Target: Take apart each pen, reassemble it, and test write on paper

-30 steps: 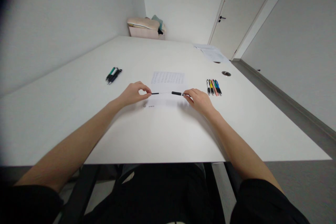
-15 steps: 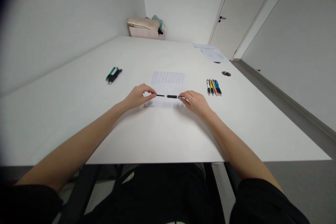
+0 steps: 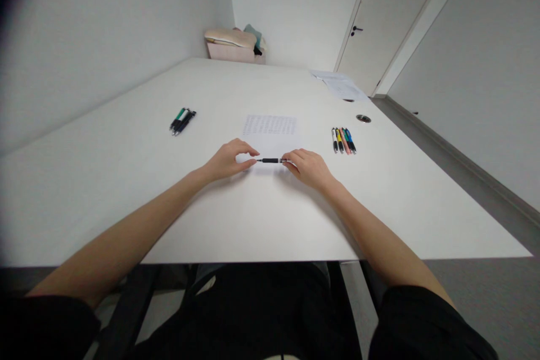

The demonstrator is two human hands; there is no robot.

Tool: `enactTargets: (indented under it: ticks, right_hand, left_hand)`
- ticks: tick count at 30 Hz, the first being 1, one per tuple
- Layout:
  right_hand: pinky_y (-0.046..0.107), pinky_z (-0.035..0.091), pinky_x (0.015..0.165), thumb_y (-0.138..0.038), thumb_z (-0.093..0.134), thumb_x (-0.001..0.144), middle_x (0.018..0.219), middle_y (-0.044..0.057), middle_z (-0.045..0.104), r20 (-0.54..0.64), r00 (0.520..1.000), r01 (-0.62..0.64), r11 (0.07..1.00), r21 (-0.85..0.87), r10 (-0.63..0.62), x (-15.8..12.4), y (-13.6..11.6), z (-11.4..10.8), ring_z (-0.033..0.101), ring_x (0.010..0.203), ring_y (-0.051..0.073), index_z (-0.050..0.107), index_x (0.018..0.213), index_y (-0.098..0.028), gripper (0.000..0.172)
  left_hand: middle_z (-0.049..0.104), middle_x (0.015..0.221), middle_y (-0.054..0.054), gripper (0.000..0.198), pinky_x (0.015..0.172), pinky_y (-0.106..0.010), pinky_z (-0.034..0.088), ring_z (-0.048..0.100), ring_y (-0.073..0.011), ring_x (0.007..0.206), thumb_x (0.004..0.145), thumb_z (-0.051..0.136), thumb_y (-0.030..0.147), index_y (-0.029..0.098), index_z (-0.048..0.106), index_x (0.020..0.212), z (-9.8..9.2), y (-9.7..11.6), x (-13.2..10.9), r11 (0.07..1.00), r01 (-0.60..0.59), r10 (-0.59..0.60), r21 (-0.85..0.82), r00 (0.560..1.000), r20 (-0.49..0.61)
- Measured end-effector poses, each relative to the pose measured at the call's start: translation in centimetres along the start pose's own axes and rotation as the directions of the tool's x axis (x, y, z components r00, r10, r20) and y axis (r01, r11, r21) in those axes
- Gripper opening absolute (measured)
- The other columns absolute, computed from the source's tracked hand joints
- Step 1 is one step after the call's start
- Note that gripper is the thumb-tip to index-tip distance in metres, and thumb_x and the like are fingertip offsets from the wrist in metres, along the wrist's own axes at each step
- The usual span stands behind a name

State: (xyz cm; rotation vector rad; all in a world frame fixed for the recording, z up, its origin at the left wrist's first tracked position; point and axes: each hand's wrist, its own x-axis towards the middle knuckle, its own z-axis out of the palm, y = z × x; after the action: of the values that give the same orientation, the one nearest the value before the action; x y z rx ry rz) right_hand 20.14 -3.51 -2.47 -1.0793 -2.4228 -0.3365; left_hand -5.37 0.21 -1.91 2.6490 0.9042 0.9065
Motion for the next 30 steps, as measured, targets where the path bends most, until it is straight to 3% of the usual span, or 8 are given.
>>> enactTargets:
  ticks: [10,30]
  right_hand:
    - [0.028,0.043,0.067,-0.030,0.044,0.090,0.087,0.005,0.067,-0.022,1.000,0.005,1.000,-0.007,-0.005,0.0,0.1,0.0,0.060,0.077,0.017,0.059,0.095,-0.018,0.020]
    - [0.028,0.043,0.067,-0.031,0.044,0.090,0.086,0.005,0.067,-0.037,0.999,0.026,1.000,0.006,-0.025,0.0,-0.2,0.2,0.060,0.076,0.016,0.059,0.095,-0.018,0.020]
  left_hand:
    - [0.065,0.078,-0.003,0.011,0.077,-0.031,0.043,0.055,-0.0164,0.079,0.077,0.054,0.023,0.017,0.063,0.075,-0.2,-0.2,0.0,0.998,-0.029,0.030,0.053,0.999,-0.013]
    - [0.066,0.082,-0.004,0.011,0.079,-0.032,0.043,0.055,-0.0174,0.082,0.076,0.055,0.024,0.017,0.062,0.081,0.0,0.4,0.0,0.997,-0.018,0.018,0.079,1.000,0.002]
